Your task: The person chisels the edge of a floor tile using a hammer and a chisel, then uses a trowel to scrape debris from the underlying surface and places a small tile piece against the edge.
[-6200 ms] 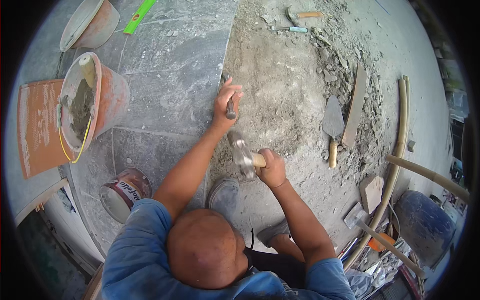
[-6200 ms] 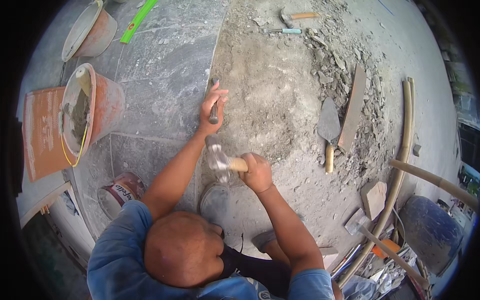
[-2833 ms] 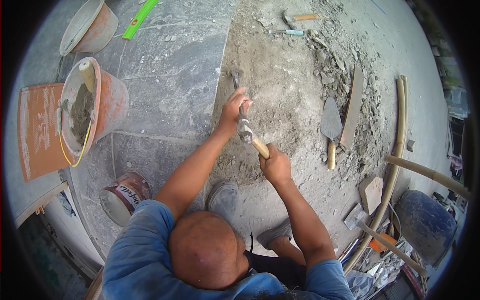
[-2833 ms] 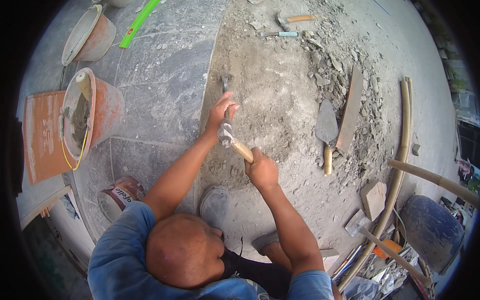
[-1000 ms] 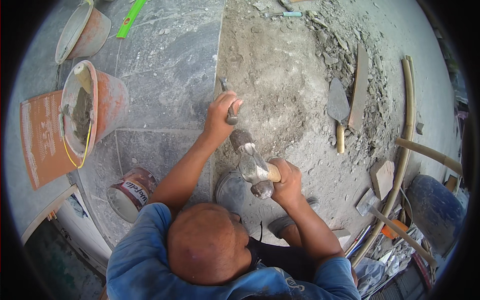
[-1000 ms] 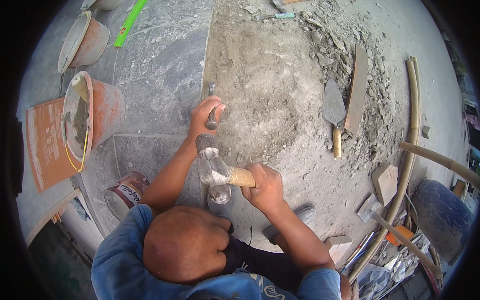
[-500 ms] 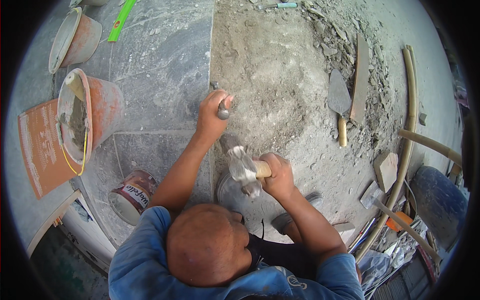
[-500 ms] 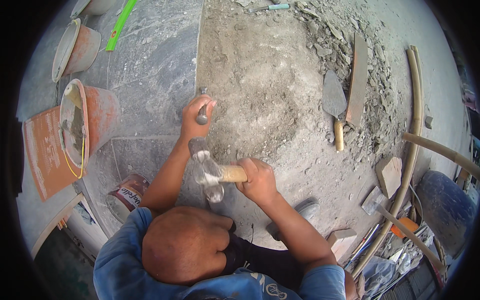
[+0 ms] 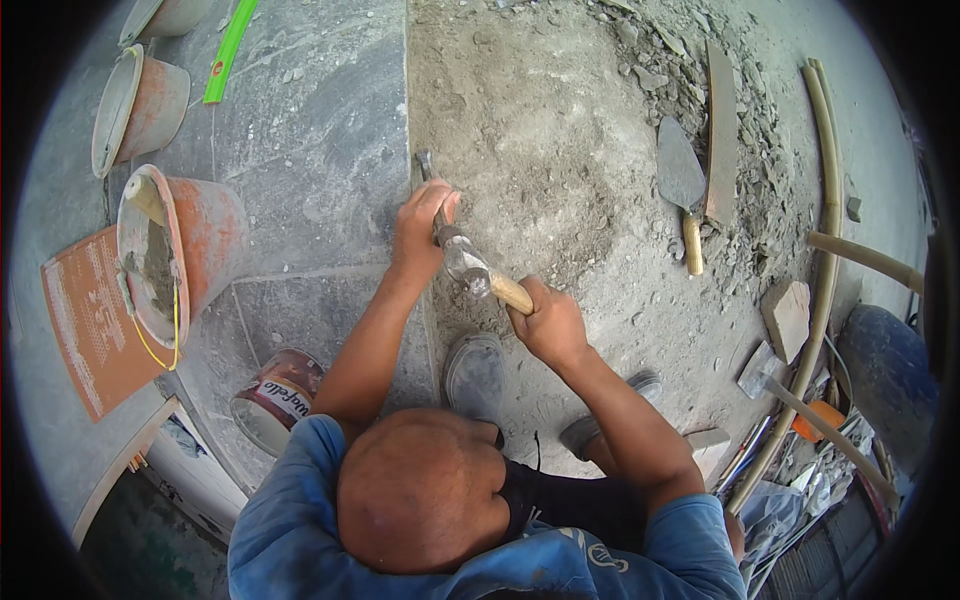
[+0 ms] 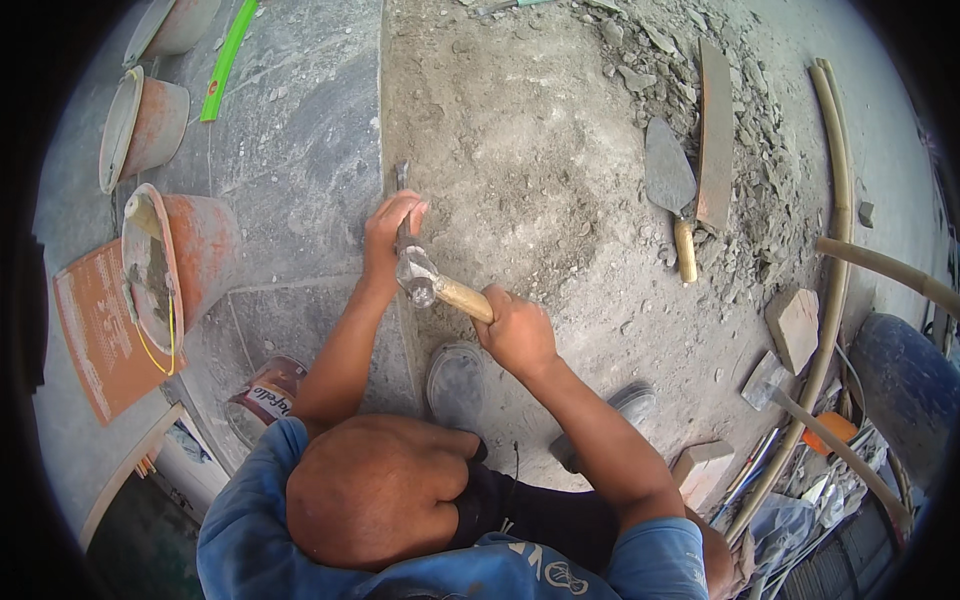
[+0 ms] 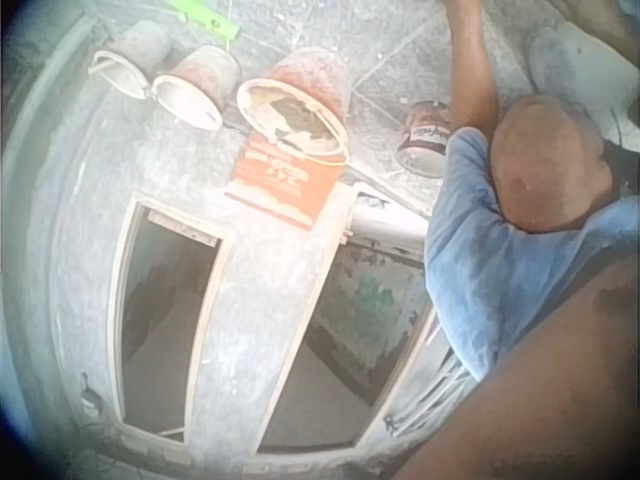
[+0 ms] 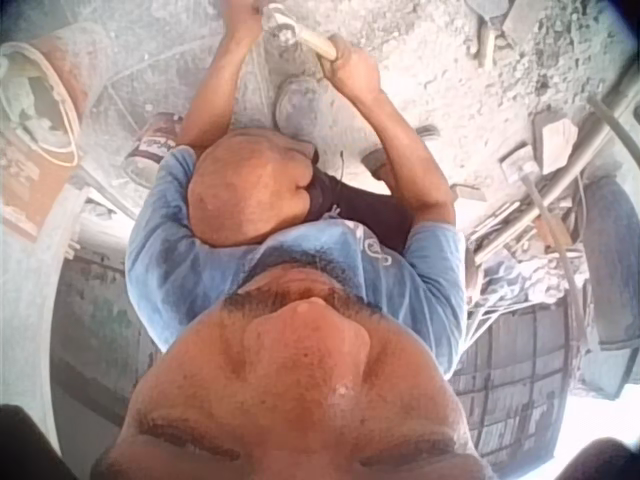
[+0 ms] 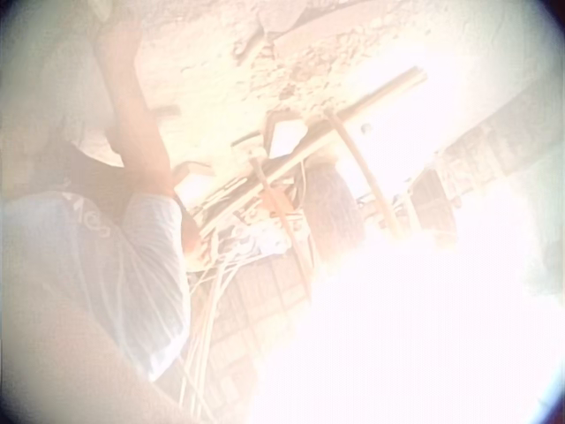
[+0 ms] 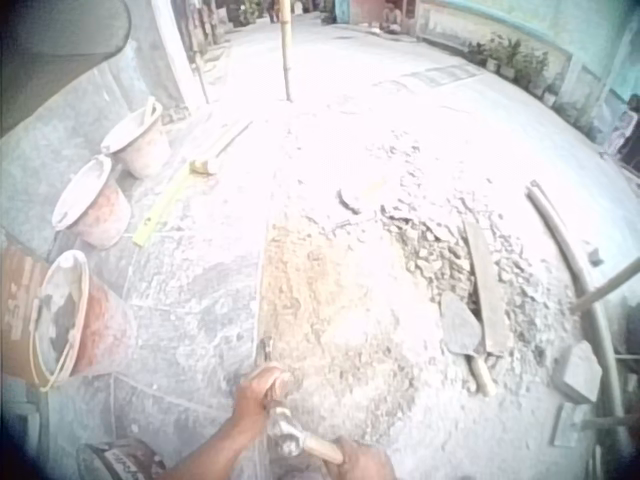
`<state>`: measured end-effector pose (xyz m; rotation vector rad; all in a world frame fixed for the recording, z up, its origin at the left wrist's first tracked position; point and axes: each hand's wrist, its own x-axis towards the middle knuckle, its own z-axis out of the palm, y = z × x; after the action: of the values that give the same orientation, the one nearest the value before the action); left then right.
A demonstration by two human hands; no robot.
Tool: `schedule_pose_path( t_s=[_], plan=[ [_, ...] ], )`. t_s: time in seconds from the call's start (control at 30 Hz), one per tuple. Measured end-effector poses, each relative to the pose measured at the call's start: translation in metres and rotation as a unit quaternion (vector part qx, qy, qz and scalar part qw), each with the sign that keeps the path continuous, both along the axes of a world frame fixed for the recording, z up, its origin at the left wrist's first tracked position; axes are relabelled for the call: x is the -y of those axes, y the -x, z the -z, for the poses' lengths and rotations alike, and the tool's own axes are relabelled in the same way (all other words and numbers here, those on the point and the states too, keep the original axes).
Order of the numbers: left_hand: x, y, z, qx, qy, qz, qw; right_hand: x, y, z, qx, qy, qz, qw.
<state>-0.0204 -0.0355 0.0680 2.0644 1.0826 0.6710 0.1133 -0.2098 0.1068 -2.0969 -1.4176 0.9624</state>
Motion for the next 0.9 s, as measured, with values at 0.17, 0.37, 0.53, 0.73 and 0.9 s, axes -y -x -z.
schedule_pose_path(
  t_s=[0.17,0.37,0.53,0.73,0.9],
  plan=[
    [-0.001,0.003,0.005,0.001,-0.008,-0.003,1.000,0.013,0.005,-0.031,-0.037,-0.131,-0.009,0.991],
    [-0.008,0.003,0.002,-0.022,-0.032,0.041,0.998,0.018,0.001,-0.013,-0.037,-0.199,-0.022,0.979],
    [-0.007,0.013,0.002,-0.015,-0.038,0.050,0.998,0.014,0.009,-0.007,-0.030,-0.121,0.011,0.992],
    [-0.005,0.007,-0.003,-0.038,-0.035,0.055,0.997,0.013,0.010,-0.018,-0.086,-0.250,0.021,0.964],
    [-0.012,0.010,0.001,-0.048,-0.038,0.075,0.995,0.014,0.015,0.010,-0.041,-0.068,0.052,0.995]
  ],
)
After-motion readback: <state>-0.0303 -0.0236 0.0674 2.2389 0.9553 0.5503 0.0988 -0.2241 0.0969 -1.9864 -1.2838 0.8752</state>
